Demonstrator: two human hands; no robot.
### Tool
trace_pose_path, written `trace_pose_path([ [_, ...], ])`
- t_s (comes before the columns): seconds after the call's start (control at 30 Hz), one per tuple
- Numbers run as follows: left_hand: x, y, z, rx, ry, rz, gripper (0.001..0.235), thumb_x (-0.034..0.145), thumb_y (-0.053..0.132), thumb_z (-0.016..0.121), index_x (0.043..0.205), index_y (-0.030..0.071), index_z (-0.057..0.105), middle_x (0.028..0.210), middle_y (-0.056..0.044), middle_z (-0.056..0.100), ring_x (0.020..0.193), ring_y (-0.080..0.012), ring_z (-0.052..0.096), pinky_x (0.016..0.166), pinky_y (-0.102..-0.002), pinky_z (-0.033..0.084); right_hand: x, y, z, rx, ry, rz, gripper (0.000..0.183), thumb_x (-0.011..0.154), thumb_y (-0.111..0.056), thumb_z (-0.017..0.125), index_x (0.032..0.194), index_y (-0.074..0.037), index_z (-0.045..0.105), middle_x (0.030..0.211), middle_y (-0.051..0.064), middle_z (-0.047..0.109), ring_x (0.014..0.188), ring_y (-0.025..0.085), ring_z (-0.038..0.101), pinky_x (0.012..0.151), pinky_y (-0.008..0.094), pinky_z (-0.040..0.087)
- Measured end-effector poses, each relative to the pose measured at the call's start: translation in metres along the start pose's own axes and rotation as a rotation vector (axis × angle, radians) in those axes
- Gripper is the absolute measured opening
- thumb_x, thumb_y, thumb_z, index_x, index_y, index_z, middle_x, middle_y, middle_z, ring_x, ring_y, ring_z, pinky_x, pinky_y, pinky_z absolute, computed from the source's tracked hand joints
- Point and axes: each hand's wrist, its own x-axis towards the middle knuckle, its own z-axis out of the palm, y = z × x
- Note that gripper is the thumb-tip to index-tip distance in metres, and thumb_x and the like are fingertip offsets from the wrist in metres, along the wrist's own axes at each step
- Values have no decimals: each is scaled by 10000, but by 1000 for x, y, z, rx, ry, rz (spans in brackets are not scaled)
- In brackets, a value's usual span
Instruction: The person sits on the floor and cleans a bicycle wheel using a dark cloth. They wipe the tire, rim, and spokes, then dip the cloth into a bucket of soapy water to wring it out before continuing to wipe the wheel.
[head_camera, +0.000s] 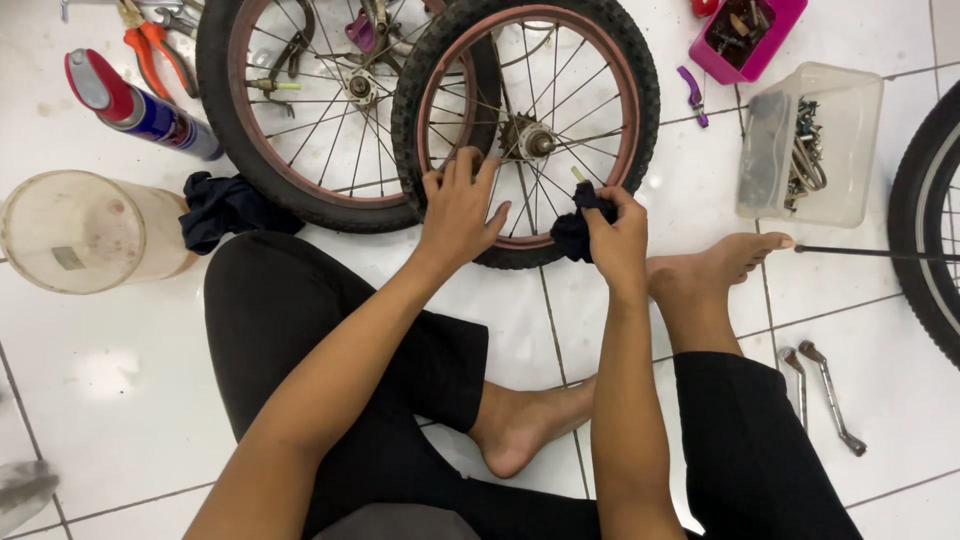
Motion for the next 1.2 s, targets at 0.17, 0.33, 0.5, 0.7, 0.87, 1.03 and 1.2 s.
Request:
trace_pose_path([
  [0.17, -4, 5, -7, 100, -106, 11, 828, 864, 118, 813, 1546, 99, 343, 1408, -196, 431, 1124, -327, 576, 950, -496, 408, 4, 18, 23, -199, -77, -19, 215, 845, -26, 668, 1052, 1, 723, 932, 199, 703, 936, 364, 679, 796, 443, 503],
  [0.33, 5, -12, 3, 79, -142, 47, 850, 807, -89, 766, 1541, 132, 398, 1339, -154, 505, 1006, -290, 631, 850, -414, 426, -3, 7, 33, -246, -45, 11, 271, 851, -32, 654, 1117, 21, 663, 948, 195, 665, 953, 355, 655, 806, 448, 506],
  [0.5, 15, -16, -16, 98, -71, 178, 813, 762, -153, 743, 1484, 134, 505, 1333, -129, 534, 968, -311, 660, 766, -402, 455, -12, -3, 29, -234, -139, 67, 314, 800, -109, 748, 1055, -15, 592, 1030, 215, 654, 1039, 375, 647, 862, 472, 527],
  [0.7, 16, -29, -27, 129, -5, 187, 804, 781, -157, 698, 1490, 186, 539, 1409, -54, 531, 1115, -272, 569, 837, -370, 427, -19, -12, 45, -228, -287, -6, 267, 824, -58, 681, 1073, 33, 643, 1032, 222, 666, 1058, 372, 655, 872, 481, 537],
  [0.87, 15, -33, -29, 90, 103, 205, 753, 818, -175, 647, 1478, 176, 563, 1403, -50, 548, 1185, -259, 535, 923, -370, 413, -21, -21, 38, -172, -276, -23, 273, 806, -37, 685, 1072, 11, 646, 1024, 212, 692, 1037, 380, 666, 868, 495, 516],
  [1.03, 15, -47, -14, 92, 157, 224, 748, 865, -146, 603, 1516, 213, 523, 1469, -11, 517, 1268, -230, 504, 1006, -373, 373, -31, -42, 49, -103, -266, -188, 266, 795, -1, 681, 1061, -8, 701, 1013, 195, 694, 1025, 363, 672, 889, 471, 518],
  [1.2, 15, -52, -6, 128, 249, 265, 693, 880, -93, 558, 1491, 235, 540, 1468, 29, 530, 1229, -171, 532, 975, -343, 355, -58, -26, 103, -255, -314, -529, 347, 780, -6, 774, 1115, -28, 685, 1068, 172, 595, 1018, 414, 618, 896, 499, 527],
])
